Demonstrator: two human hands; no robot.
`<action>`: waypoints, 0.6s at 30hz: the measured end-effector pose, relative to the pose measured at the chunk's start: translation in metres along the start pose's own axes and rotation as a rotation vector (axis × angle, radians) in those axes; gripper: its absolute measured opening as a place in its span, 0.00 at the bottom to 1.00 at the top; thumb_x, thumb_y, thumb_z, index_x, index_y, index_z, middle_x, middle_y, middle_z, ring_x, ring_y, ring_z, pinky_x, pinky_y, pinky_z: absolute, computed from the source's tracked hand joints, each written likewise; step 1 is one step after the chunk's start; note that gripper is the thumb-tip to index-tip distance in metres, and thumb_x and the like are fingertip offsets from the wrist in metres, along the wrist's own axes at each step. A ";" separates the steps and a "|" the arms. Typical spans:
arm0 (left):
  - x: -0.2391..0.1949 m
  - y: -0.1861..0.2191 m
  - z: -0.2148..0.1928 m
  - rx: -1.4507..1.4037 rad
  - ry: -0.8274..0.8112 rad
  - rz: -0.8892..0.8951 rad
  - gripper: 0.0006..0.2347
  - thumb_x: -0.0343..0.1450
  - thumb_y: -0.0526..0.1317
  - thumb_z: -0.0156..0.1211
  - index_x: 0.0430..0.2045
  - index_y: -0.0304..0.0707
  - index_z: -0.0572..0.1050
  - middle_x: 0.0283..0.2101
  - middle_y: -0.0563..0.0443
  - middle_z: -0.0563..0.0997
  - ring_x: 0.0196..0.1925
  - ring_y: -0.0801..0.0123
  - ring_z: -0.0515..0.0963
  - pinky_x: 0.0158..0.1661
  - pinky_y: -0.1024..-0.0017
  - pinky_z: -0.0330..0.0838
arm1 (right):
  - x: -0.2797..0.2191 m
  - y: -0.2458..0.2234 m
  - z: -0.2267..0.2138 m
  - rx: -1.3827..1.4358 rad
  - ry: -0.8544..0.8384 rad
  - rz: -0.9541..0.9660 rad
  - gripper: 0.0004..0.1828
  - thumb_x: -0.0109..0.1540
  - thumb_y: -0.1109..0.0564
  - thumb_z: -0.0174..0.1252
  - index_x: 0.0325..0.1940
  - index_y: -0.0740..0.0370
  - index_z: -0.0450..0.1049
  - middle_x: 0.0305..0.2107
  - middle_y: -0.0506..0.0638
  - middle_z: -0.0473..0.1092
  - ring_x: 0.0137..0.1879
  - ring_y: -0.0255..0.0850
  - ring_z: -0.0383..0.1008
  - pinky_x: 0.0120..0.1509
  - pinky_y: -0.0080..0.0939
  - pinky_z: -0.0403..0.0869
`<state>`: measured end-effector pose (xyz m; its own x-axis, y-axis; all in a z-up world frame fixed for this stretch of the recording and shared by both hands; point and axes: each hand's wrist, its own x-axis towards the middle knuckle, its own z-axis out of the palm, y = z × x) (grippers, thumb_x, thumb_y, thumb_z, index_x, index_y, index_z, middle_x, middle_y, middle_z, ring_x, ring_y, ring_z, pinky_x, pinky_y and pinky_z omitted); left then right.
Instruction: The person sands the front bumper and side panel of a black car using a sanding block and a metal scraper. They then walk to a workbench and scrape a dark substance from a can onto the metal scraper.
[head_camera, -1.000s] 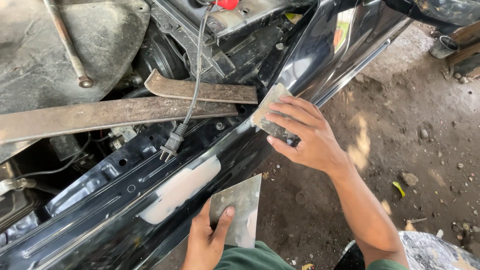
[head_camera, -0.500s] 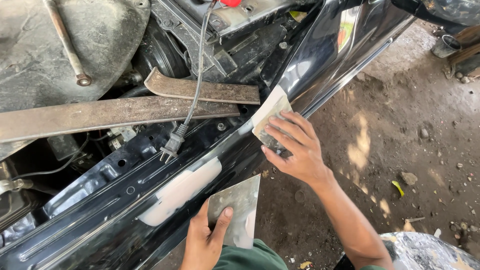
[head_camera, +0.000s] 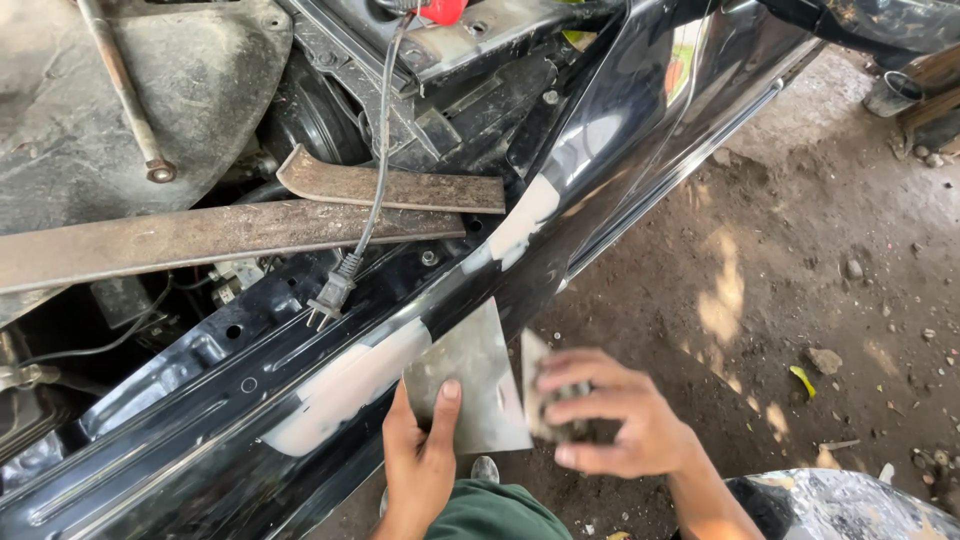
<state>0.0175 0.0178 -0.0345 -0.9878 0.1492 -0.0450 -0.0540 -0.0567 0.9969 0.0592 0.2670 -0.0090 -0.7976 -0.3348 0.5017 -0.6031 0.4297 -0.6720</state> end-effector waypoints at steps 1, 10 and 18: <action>0.000 0.004 0.002 0.003 0.001 0.000 0.15 0.75 0.41 0.55 0.50 0.27 0.75 0.38 0.44 0.86 0.40 0.73 0.79 0.43 0.73 0.75 | -0.002 0.004 -0.003 0.002 0.002 -0.001 0.20 0.57 0.52 0.71 0.52 0.53 0.80 0.59 0.51 0.73 0.69 0.51 0.72 0.72 0.59 0.75; -0.012 0.002 -0.003 -0.173 -0.079 0.042 0.14 0.75 0.41 0.57 0.47 0.25 0.76 0.36 0.52 0.84 0.37 0.78 0.76 0.40 0.78 0.72 | 0.073 0.014 -0.054 -0.499 0.016 -0.064 0.26 0.54 0.55 0.72 0.56 0.57 0.77 0.60 0.54 0.70 0.68 0.50 0.70 0.71 0.51 0.73; -0.014 -0.006 -0.010 -0.046 -0.101 0.023 0.14 0.75 0.41 0.57 0.49 0.27 0.76 0.37 0.51 0.86 0.39 0.77 0.78 0.43 0.77 0.73 | 0.120 0.011 -0.054 -0.608 0.086 -0.081 0.27 0.55 0.55 0.73 0.58 0.61 0.78 0.59 0.49 0.72 0.69 0.49 0.69 0.74 0.49 0.70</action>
<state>0.0298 0.0058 -0.0404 -0.9692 0.2457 -0.0136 -0.0407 -0.1056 0.9936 -0.0437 0.2768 0.0729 -0.7316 -0.3287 0.5973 -0.5393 0.8150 -0.2121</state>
